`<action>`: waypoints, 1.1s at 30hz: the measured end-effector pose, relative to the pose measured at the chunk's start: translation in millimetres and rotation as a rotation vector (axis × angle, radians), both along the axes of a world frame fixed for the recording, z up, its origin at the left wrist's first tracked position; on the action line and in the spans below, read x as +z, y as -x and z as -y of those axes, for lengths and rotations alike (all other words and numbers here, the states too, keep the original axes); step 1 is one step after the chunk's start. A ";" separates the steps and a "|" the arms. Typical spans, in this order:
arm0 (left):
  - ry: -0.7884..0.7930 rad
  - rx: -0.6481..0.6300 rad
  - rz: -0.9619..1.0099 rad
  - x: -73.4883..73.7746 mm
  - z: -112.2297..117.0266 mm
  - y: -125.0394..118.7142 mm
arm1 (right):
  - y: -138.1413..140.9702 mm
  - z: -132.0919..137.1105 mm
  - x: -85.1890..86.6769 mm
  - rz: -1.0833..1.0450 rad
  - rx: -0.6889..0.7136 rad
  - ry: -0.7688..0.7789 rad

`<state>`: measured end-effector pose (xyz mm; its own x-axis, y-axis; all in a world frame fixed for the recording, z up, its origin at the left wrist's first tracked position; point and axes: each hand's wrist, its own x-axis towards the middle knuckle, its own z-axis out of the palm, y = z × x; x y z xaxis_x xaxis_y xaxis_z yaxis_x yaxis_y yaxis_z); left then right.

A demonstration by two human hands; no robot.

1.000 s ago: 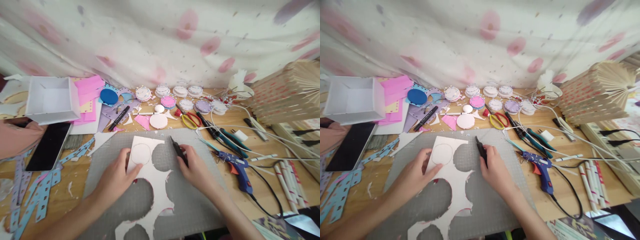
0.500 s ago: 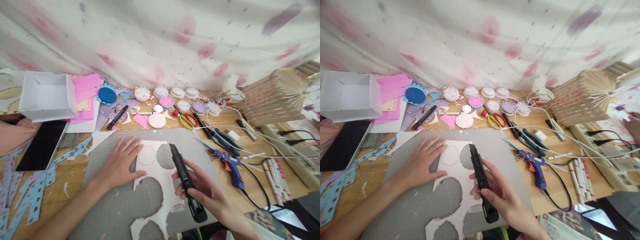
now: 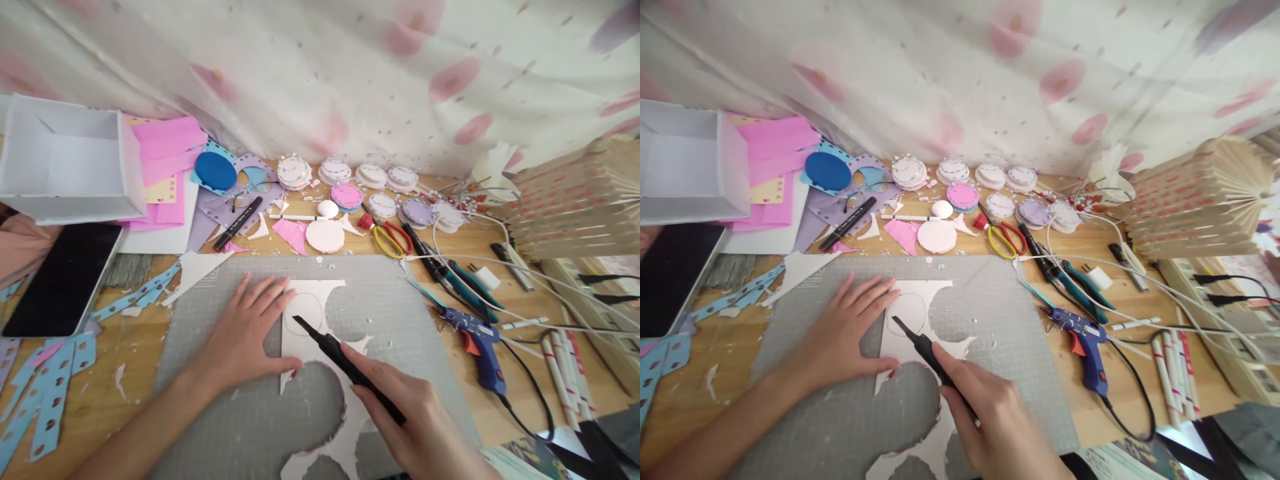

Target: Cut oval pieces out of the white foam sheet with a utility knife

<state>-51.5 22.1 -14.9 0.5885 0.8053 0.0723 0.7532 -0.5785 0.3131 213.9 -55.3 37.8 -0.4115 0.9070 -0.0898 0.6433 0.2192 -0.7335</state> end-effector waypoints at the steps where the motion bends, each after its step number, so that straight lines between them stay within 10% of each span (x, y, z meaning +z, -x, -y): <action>1: 0.005 -0.003 -0.003 0.2 0.1 -0.1 | 1.1 -0.6 1.2 0.027 0.023 -0.003; 33: 0.043 -0.001 0.033 -0.7 2.9 -4.6 | -10.0 -28.9 28.6 0.308 0.364 -0.039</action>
